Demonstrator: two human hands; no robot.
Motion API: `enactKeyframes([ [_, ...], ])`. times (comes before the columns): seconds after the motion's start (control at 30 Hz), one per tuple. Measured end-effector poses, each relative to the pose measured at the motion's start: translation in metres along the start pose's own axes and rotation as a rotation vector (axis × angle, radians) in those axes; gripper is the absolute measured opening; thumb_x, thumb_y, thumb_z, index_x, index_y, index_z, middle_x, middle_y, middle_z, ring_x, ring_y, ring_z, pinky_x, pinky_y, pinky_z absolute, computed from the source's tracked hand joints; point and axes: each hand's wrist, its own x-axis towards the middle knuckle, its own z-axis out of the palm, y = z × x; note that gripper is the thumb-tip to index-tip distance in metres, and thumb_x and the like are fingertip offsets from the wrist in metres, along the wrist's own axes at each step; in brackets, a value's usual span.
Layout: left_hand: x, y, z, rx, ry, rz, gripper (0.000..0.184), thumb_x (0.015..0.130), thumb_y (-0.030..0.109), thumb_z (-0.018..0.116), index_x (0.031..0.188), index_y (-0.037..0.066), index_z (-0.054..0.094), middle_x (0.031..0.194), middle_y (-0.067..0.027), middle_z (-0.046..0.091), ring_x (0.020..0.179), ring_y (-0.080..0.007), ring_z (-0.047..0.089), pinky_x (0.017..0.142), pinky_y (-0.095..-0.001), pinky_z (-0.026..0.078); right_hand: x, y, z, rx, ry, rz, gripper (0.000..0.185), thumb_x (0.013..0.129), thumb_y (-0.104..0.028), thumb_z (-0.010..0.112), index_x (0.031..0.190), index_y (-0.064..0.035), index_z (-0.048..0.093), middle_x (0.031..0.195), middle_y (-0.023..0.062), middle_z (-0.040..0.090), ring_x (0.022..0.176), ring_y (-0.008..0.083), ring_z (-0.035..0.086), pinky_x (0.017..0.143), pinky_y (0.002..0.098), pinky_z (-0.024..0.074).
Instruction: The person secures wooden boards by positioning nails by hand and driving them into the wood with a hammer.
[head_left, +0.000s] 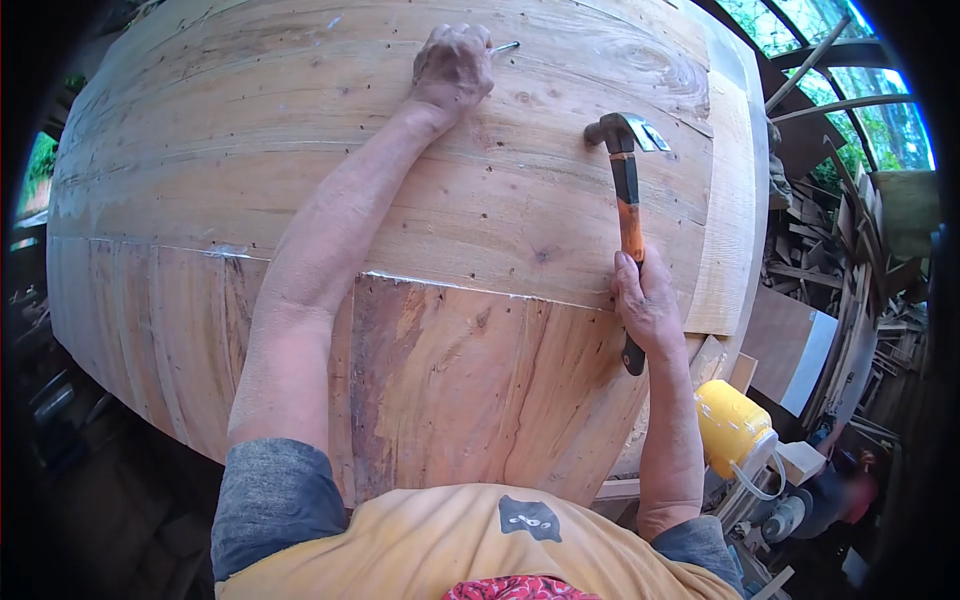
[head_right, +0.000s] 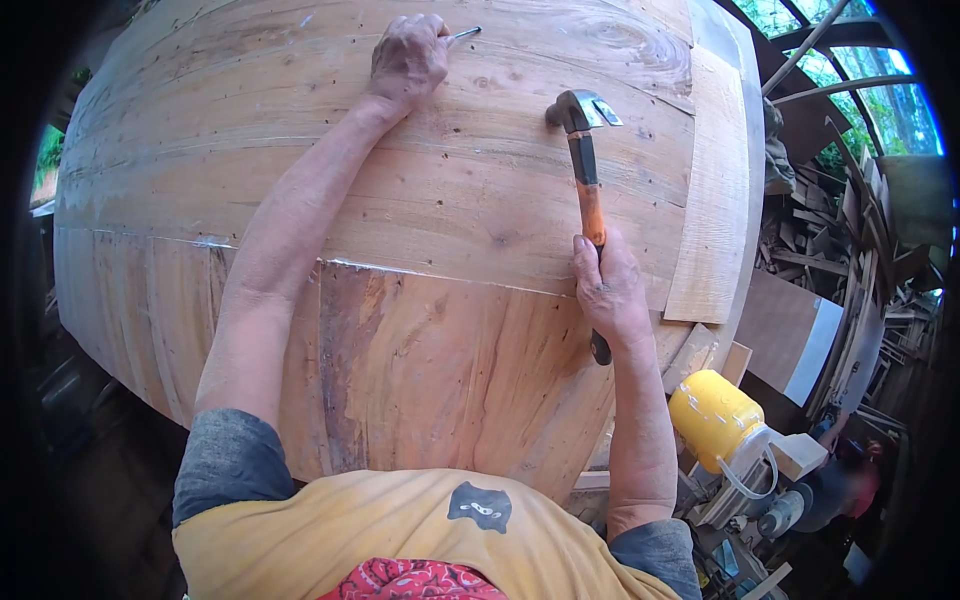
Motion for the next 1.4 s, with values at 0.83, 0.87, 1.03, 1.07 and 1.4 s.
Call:
enactKeyframes([
  [0.83,-0.061,-0.012,-0.050,-0.101,-0.106,0.079,0.007,0.090,0.015,0.071,0.086,0.010,0.070,0.083,-0.0038,0.066,0.089,-0.0251,0.060,0.085,-0.0396,0.048,0.001,0.002,0.004,-0.087,0.009,-0.003,0.049,0.109,-0.051,0.046,0.099,-0.0032,0.055,0.073,0.0141,0.060,0.065,0.0300,0.060,0.061,0.0422,0.0462],
  [0.87,-0.059,-0.012,-0.047,-0.106,-0.088,0.083,0.006,0.090,0.014,0.072,0.086,0.010,0.070,0.084,-0.0035,0.065,0.089,-0.0248,0.059,0.085,-0.0392,0.047,0.001,0.003,0.003,-0.026,-0.012,-0.005,0.049,0.110,-0.052,0.044,0.098,-0.0052,0.055,0.070,0.0077,0.057,0.060,0.0199,0.055,0.056,0.0350,0.0445],
  [1.03,-0.058,-0.010,-0.048,-0.136,-0.093,0.117,0.006,0.090,0.015,0.072,0.086,0.011,0.070,0.084,-0.0024,0.066,0.089,-0.0244,0.059,0.086,-0.0386,0.047,-0.005,-0.022,0.009,0.203,-0.063,-0.016,0.048,0.111,-0.052,0.041,0.100,-0.0070,0.055,0.067,-0.0001,0.054,0.051,0.0077,0.049,0.048,0.0242,0.0386],
  [1.07,-0.058,-0.009,-0.051,-0.134,-0.088,0.129,0.006,0.090,0.015,0.072,0.086,0.011,0.070,0.084,-0.0023,0.066,0.089,-0.0243,0.059,0.086,-0.0385,0.047,-0.005,-0.031,0.008,0.219,-0.071,-0.039,0.049,0.111,-0.052,0.041,0.101,-0.0066,0.055,0.067,-0.0003,0.054,0.051,0.0078,0.049,0.047,0.0242,0.0383],
  [1.4,-0.059,-0.014,-0.046,-0.130,-0.077,0.152,0.005,0.090,0.015,0.073,0.087,0.011,0.070,0.082,-0.0027,0.065,0.087,-0.0250,0.059,0.083,-0.0384,0.048,-0.010,-0.122,-0.036,0.541,0.134,-0.440,0.061,0.107,-0.059,0.043,0.108,-0.0002,0.057,0.068,0.0015,0.056,0.052,0.0066,0.049,0.047,0.0221,0.0371],
])
